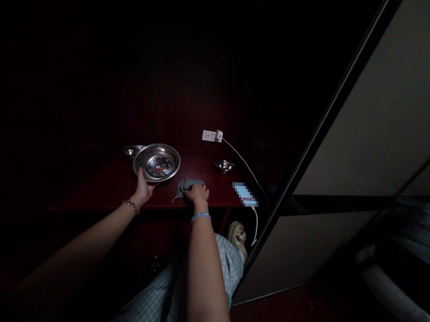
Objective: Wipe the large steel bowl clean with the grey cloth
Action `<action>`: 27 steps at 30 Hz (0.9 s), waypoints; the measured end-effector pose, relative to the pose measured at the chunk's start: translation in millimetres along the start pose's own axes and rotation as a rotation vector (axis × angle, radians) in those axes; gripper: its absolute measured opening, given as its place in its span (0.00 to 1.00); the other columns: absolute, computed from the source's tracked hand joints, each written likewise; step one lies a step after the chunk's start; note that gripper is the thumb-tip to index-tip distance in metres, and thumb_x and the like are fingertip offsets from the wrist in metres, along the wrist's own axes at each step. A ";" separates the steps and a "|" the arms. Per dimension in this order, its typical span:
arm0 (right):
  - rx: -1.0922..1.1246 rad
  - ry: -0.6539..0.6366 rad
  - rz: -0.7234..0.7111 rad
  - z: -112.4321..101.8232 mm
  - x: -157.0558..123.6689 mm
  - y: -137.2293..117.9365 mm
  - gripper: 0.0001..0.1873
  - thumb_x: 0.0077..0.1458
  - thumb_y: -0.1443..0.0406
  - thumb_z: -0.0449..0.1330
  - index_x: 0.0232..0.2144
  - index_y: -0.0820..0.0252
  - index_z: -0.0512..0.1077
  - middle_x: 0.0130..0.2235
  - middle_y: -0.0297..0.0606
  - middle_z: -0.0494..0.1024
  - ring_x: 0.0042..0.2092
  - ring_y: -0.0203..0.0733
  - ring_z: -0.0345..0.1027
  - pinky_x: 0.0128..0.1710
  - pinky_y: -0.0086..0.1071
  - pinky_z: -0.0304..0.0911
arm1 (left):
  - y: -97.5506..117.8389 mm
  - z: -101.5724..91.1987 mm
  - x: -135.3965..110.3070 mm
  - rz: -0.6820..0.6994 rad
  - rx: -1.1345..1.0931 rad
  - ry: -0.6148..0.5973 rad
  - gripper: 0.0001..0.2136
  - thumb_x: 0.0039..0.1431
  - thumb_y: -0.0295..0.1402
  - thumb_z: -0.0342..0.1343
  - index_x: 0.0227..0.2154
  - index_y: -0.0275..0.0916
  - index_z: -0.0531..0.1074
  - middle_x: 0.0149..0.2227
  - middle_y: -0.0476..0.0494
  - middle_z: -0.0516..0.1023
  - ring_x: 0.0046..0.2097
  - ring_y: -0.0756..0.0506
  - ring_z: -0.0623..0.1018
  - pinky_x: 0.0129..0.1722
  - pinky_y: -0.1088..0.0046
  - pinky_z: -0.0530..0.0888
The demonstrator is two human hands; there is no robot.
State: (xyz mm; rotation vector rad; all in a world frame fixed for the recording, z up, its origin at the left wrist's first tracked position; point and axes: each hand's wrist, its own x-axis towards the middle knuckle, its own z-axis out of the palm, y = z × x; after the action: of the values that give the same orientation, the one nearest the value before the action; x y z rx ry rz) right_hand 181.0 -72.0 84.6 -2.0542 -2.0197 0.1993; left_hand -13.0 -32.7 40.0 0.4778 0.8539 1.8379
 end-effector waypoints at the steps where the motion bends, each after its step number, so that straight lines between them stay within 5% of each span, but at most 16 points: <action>1: 0.005 -0.003 0.027 -2.2 -1.2 0.4 0.21 0.65 0.55 0.61 0.56 0.53 0.81 0.60 0.46 0.81 0.66 0.52 0.70 0.61 0.41 0.65 | 0.2 0.0 -0.5 0.001 0.001 0.000 0.23 0.74 0.50 0.43 0.61 0.49 0.75 0.68 0.39 0.74 0.67 0.40 0.75 0.54 0.64 0.80; 7: 0.036 0.152 0.104 -8.3 -4.9 -1.5 0.19 0.67 0.60 0.60 0.53 0.62 0.82 0.58 0.53 0.82 0.64 0.53 0.71 0.57 0.38 0.68 | 1.1 -0.6 -2.3 -0.003 -0.009 0.010 0.23 0.73 0.49 0.46 0.63 0.51 0.74 0.65 0.39 0.77 0.65 0.39 0.76 0.52 0.63 0.81; 13: 0.208 0.245 0.192 -7.5 -4.2 -3.9 0.18 0.71 0.56 0.57 0.53 0.53 0.82 0.53 0.47 0.85 0.54 0.50 0.80 0.48 0.35 0.71 | 2.7 0.6 -3.0 -0.011 0.011 0.002 0.23 0.74 0.48 0.43 0.62 0.49 0.74 0.69 0.41 0.73 0.67 0.41 0.75 0.51 0.69 0.80; 23: 0.306 0.318 0.202 -1.6 -3.0 -6.5 0.19 0.71 0.56 0.56 0.53 0.55 0.82 0.57 0.49 0.83 0.58 0.53 0.77 0.51 0.37 0.72 | 0.4 -1.2 1.9 -0.021 -0.017 0.012 0.23 0.72 0.50 0.47 0.62 0.48 0.74 0.66 0.38 0.76 0.63 0.40 0.77 0.50 0.66 0.81; 27: 0.499 0.305 0.331 1.1 3.7 1.6 0.22 0.71 0.55 0.54 0.56 0.56 0.81 0.56 0.50 0.83 0.57 0.54 0.79 0.53 0.39 0.72 | -1.0 -2.2 2.8 -0.017 -0.010 0.006 0.23 0.72 0.50 0.47 0.62 0.49 0.74 0.67 0.39 0.75 0.65 0.40 0.76 0.50 0.65 0.81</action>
State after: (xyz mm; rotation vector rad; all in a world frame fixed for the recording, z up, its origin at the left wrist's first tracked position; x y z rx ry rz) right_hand 182.3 -68.3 83.4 -1.9313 -1.2864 0.3808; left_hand -14.9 -30.6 37.6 0.4573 0.8501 1.8284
